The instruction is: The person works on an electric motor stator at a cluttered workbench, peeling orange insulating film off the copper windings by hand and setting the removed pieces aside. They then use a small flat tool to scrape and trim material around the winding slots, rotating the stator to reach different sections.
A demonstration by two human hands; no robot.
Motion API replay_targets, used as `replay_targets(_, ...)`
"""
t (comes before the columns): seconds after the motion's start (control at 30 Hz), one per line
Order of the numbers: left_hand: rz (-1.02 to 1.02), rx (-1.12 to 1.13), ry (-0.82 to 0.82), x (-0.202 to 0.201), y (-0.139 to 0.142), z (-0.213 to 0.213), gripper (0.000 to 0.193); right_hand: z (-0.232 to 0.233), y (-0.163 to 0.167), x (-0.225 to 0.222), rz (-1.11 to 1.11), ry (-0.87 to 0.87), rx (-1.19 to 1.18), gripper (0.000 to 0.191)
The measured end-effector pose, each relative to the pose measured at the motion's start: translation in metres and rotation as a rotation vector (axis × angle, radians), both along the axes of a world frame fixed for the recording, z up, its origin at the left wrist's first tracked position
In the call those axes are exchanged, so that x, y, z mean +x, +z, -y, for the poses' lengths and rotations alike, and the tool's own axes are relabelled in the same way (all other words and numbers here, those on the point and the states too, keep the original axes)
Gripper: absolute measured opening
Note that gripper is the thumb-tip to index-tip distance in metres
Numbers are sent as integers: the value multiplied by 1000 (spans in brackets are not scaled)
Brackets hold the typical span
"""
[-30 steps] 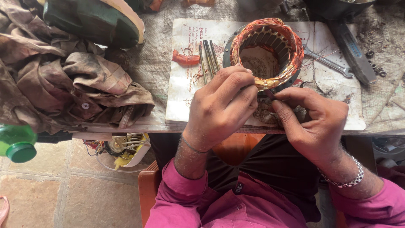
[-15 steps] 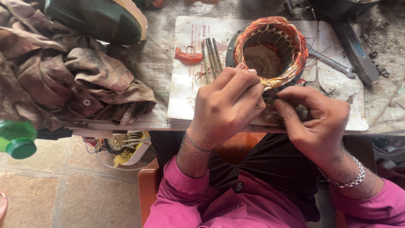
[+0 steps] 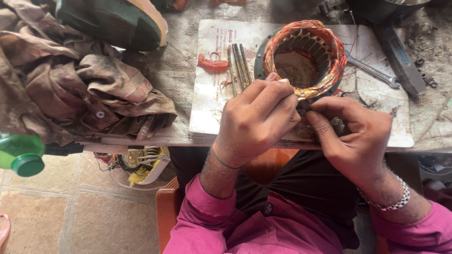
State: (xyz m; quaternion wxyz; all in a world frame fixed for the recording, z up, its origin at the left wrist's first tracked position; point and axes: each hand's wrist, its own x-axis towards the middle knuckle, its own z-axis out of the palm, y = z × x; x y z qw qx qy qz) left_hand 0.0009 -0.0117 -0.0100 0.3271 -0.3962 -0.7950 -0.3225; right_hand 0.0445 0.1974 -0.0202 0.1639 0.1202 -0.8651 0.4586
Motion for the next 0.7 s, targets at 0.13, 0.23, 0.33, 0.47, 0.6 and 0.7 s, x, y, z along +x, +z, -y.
replay_targets(0.13, 11, -3, 7, 1, 2, -1, 30, 0, 1, -1, -14, 8, 27, 14)
replay_targets(0.23, 83, 4, -20, 2, 6, 2, 27, 0, 0, -1, -21, 32, 22, 14)
replay_targets(0.33, 130, 15, -4, 2, 10, 6, 25, -1, -1, -2, -30, 31, 23, 14)
replay_targets(0.47, 127, 34, 15, 4, 11, 6, 24, 0, -1, -2, -18, 30, 12, 14)
replay_targets(0.6, 91, 35, 25, 2, 8, 7, 26, 0, -2, -2, -38, 28, 33, 14)
replay_targets(0.7, 109, 18, 17, 1, 7, 9, 28, -1, -3, -1, -33, 28, 32, 14)
